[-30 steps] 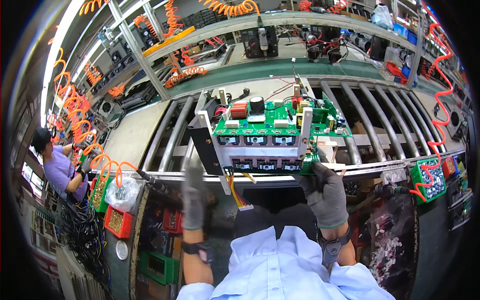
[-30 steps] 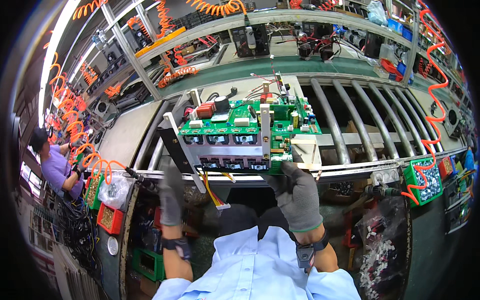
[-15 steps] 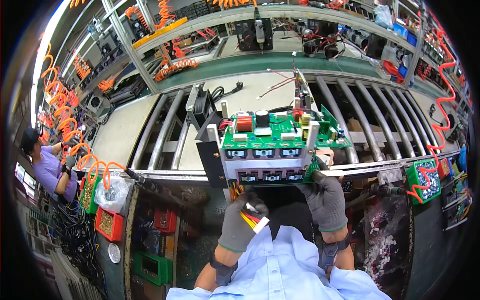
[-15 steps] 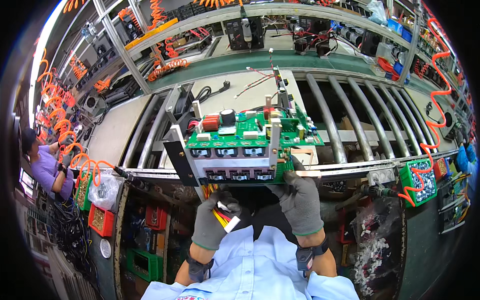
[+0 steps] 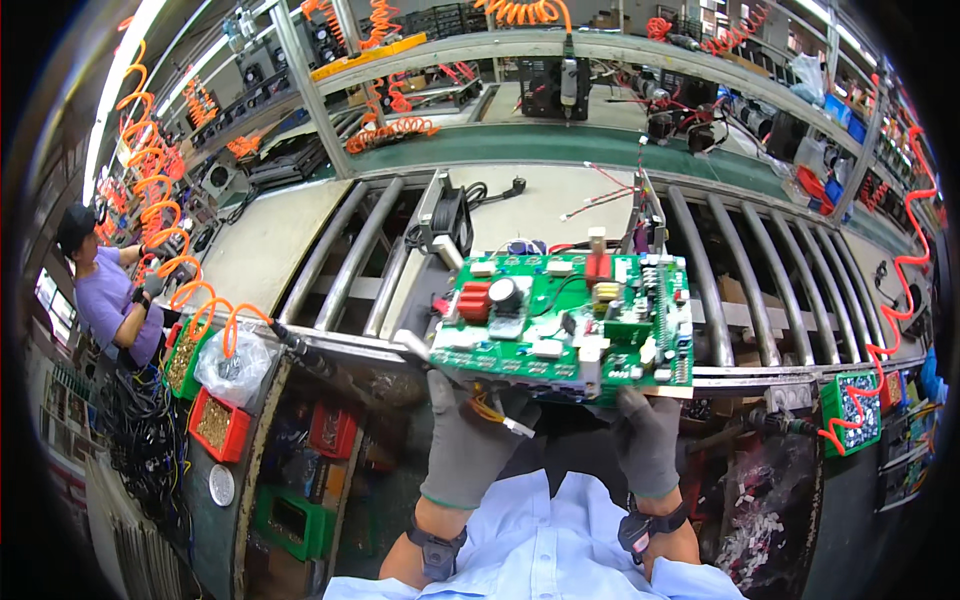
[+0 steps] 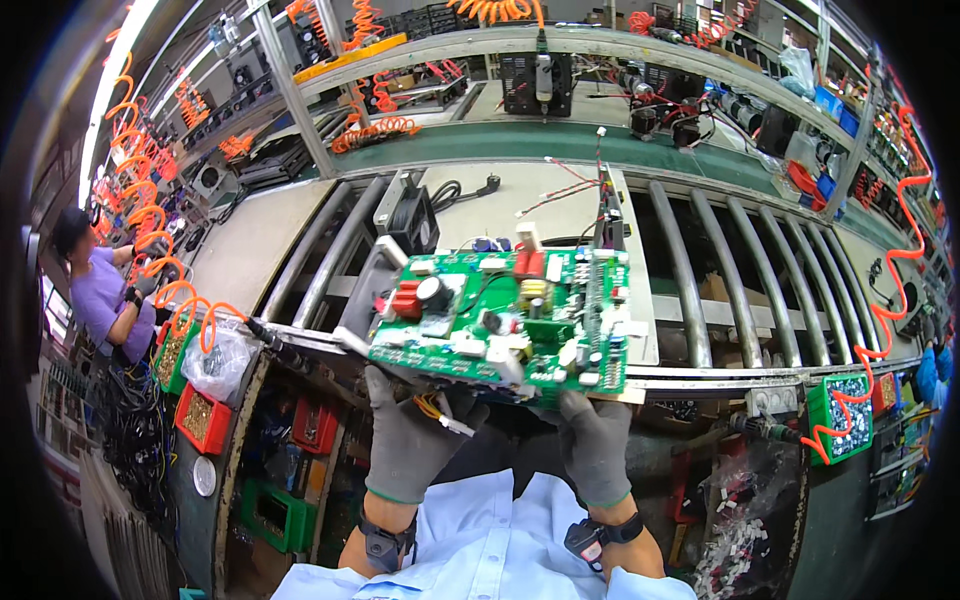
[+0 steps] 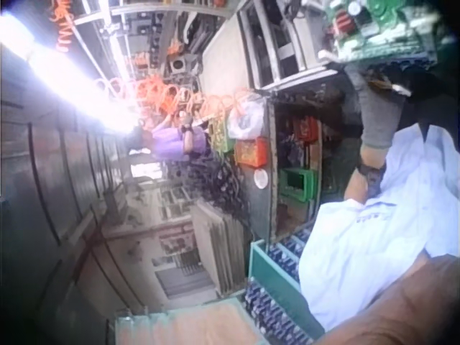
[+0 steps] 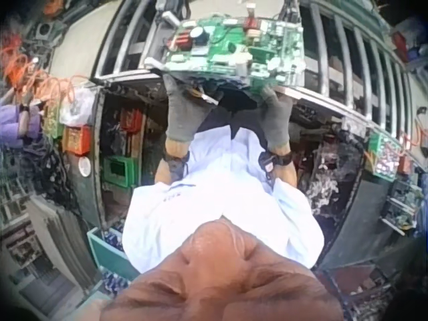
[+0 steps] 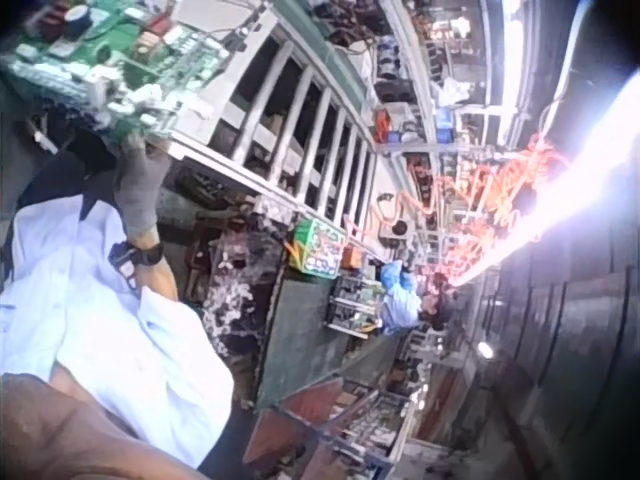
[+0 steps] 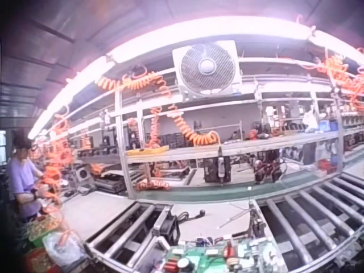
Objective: Assembling the internal components and circuitry into a power inverter chassis on an industrial production line.
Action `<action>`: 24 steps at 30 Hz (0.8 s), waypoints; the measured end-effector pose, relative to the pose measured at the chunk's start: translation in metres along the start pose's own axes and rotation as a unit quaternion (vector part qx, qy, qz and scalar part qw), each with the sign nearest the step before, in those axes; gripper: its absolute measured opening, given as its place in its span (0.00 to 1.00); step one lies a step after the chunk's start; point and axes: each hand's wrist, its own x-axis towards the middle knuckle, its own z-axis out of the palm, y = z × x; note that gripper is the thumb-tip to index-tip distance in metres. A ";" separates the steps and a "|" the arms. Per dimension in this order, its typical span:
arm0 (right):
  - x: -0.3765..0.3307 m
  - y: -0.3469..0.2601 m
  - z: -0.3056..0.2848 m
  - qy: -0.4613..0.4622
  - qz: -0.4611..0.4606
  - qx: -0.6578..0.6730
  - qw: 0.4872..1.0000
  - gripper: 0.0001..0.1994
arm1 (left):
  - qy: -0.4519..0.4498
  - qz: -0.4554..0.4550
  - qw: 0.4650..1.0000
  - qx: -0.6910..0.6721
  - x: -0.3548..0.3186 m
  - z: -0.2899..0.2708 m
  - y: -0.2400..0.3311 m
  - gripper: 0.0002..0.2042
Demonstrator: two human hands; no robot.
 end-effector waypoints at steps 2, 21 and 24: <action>0.000 0.006 0.003 -0.016 -0.003 -0.018 1.000 0.21 | -0.014 -0.022 1.000 0.006 0.001 0.001 0.010 0.43; 0.029 -0.018 0.051 -0.224 -0.121 -0.192 0.948 0.41 | -0.100 0.019 0.919 -0.380 0.022 -0.005 0.033 0.33; 0.041 -0.055 0.042 -0.284 -0.262 -0.399 0.831 0.42 | -0.073 0.135 0.965 -0.211 0.007 -0.019 0.034 0.32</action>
